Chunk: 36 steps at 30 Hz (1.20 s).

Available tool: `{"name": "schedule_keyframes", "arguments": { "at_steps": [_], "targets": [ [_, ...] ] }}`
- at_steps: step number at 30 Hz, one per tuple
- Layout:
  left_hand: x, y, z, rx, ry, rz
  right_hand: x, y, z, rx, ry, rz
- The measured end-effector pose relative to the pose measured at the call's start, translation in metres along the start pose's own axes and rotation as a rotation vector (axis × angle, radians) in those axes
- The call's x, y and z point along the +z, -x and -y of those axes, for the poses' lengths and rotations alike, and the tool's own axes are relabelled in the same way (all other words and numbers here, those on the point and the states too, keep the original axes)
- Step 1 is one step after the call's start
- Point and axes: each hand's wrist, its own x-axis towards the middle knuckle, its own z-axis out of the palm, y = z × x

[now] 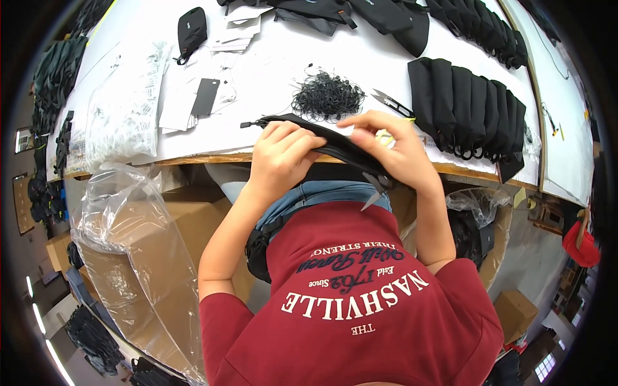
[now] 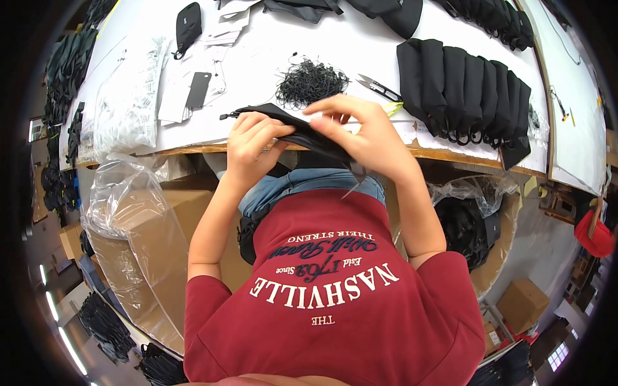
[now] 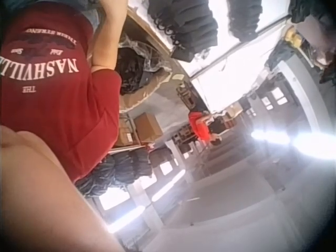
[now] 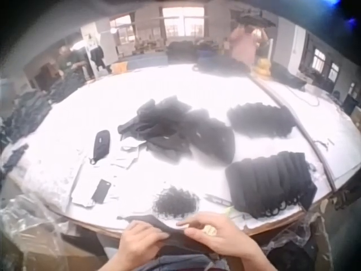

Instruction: Attaching brand tags and plastic fasteners to small black fabric pouches at an industrial work table.

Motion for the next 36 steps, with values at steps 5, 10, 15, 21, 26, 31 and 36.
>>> {"name": "schedule_keyframes", "arguments": {
  "at_steps": [5,10,15,21,26,31,36],
  "targets": [
    [-0.014,-0.002,0.006,-0.222,0.054,-0.191,-0.021,0.006,-0.021,-0.078,-0.275,0.039],
    [-0.023,0.0,0.008,-0.344,0.128,-0.22,-0.018,0.013,-0.028,0.192,-0.001,0.103],
    [-0.037,0.006,0.014,-0.482,0.102,-0.233,-0.025,0.009,-0.02,0.288,-0.446,0.12],
    [-0.057,0.009,0.01,-0.741,0.355,-0.073,-0.051,0.021,-0.062,-0.232,-1.294,0.252],
    [-0.05,0.014,-0.002,-0.756,0.432,0.076,-0.042,0.008,-0.067,-0.199,-1.372,-0.097],
    [-0.044,0.016,-0.01,-0.698,0.436,0.187,0.006,-0.009,-0.075,0.394,-1.484,-0.456],
    [-0.04,0.013,-0.016,-0.715,0.435,0.313,0.034,-0.013,-0.033,0.558,-1.617,-0.261]
  ]
}}
